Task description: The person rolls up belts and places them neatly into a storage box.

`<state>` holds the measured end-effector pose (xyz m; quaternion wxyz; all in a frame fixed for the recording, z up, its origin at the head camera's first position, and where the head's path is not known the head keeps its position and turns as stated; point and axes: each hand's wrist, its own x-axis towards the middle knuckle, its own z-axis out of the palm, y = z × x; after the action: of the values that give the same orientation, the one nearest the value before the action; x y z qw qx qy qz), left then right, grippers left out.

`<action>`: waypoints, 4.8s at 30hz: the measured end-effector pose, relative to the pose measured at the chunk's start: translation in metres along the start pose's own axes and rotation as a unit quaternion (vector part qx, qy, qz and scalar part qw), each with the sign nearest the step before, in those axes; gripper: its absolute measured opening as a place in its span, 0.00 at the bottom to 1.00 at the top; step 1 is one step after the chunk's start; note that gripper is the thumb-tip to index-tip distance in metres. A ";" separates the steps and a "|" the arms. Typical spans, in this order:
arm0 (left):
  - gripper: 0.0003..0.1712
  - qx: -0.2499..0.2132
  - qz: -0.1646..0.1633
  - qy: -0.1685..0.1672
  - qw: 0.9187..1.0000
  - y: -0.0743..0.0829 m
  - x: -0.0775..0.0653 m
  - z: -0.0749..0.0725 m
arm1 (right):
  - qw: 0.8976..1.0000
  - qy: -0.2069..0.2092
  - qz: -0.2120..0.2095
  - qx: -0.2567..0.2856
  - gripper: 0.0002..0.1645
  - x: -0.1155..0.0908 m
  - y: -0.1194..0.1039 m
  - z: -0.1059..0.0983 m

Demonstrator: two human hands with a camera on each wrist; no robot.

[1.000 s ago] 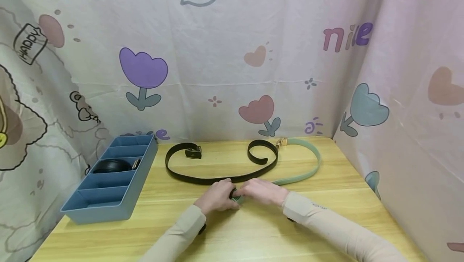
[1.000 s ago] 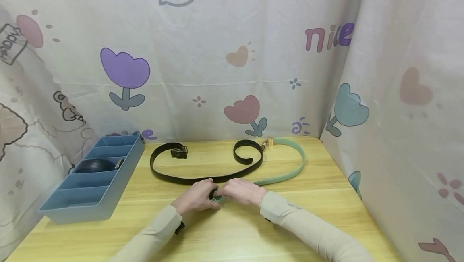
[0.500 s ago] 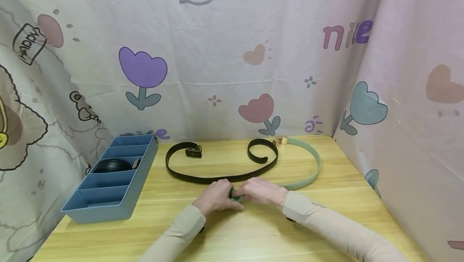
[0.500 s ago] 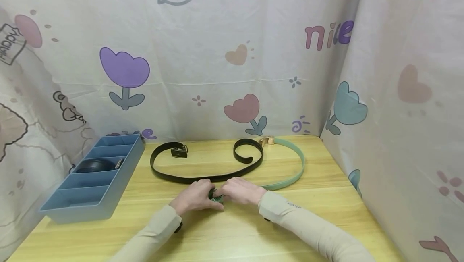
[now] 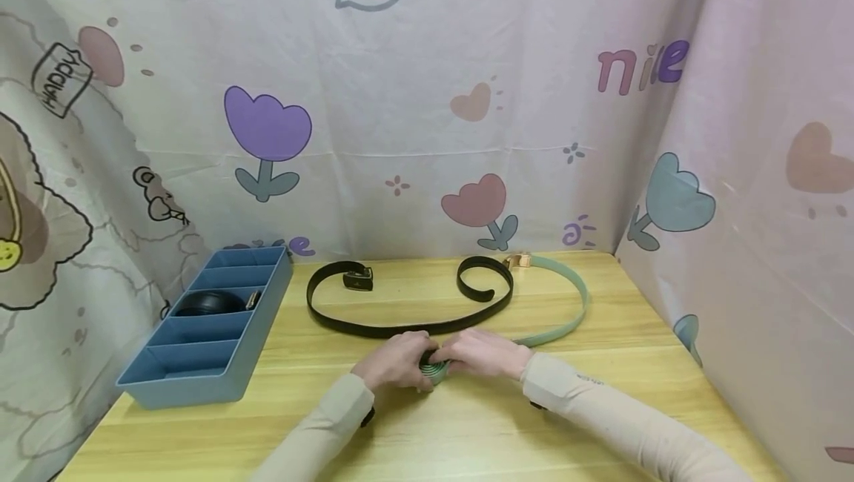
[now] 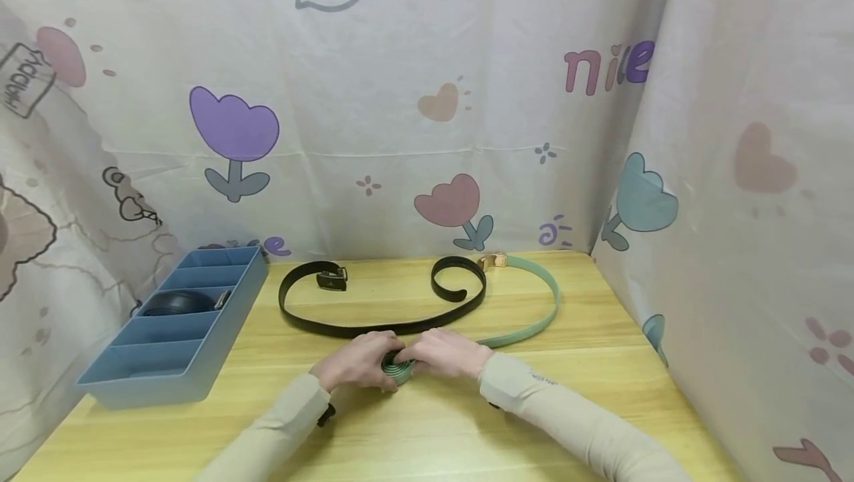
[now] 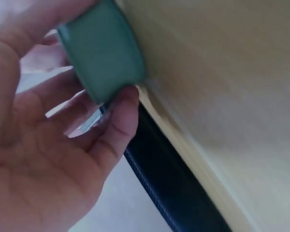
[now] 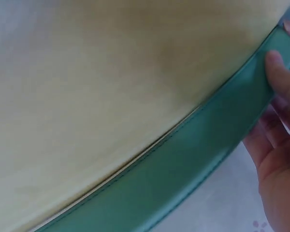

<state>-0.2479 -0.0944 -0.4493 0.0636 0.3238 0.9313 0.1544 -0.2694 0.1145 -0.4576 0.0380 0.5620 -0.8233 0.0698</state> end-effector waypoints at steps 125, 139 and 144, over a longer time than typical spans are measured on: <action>0.32 0.056 -0.043 0.008 0.997 0.010 0.004 0.001 | 0.932 0.130 0.338 -0.026 0.06 -0.061 0.098 -0.028; 0.32 0.046 -0.051 0.003 0.998 0.009 0.006 0.001 | 0.851 0.040 0.523 -0.021 0.12 -0.102 0.136 -0.027; 0.33 0.042 -0.055 0.003 0.998 0.008 0.005 0.002 | 0.835 0.039 0.549 -0.014 0.12 -0.114 0.137 -0.030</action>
<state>-0.2466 -0.0850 -0.4489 0.0557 0.2744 0.9534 0.1121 -0.3556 0.2728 -0.4544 0.0332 0.0143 -0.9953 0.0897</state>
